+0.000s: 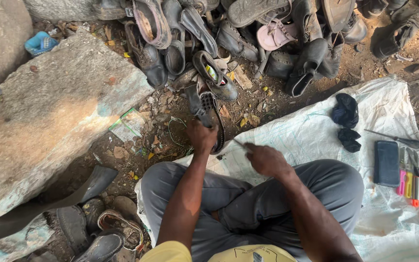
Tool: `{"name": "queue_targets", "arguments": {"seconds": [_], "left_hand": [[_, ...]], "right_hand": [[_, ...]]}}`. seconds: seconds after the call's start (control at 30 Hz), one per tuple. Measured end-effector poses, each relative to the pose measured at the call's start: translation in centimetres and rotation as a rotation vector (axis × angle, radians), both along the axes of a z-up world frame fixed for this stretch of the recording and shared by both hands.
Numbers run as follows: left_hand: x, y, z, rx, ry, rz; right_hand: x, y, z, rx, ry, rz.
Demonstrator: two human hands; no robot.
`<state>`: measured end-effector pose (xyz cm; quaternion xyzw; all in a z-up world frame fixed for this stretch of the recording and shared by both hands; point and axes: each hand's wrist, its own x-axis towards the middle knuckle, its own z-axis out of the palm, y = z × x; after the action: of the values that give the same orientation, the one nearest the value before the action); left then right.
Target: The person sits on a sack outdoors and uses a knife to scrape and clean the soles and edges of several worn shoes. They handle each shoe individually, turning them over to access different surfaces, and place them back in a pile after working on them.
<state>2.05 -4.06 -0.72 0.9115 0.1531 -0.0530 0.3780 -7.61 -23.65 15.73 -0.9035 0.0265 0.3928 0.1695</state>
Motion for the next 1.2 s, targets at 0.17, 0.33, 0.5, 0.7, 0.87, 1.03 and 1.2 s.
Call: {"name": "queue_targets", "arguments": {"seconds": [0.17, 0.33, 0.5, 0.7, 0.87, 1.03, 1.2], "left_hand": [[-0.2, 1.9, 0.8, 0.132, 0.369, 0.094], [-1.2, 2.6, 1.7, 0.080, 0.323, 0.120], [-2.4, 3.4, 6.8, 0.228, 0.149, 0.031], [-0.4, 0.2, 4.2, 0.226, 0.159, -0.093], [3.2, 0.8, -2.1, 0.133, 0.043, -0.139], [2.8, 0.3, -3.0, 0.094, 0.065, -0.092], [2.4, 0.1, -3.7, 0.218, -0.074, -0.131]], "right_hand": [[1.0, 1.6, -5.6, 0.023, -0.181, -0.101], [1.7, 3.3, -6.8, 0.102, -0.280, -0.172], [2.7, 4.2, -4.1, 0.171, -0.341, -0.249], [2.3, 4.1, -6.8, 0.205, -0.407, -0.303], [3.1, 3.6, -9.4, 0.187, -0.413, -0.304], [5.8, 5.0, -10.1, 0.145, -0.322, -0.291], [7.7, 6.3, -13.2, 0.114, -0.386, -0.234]]}}
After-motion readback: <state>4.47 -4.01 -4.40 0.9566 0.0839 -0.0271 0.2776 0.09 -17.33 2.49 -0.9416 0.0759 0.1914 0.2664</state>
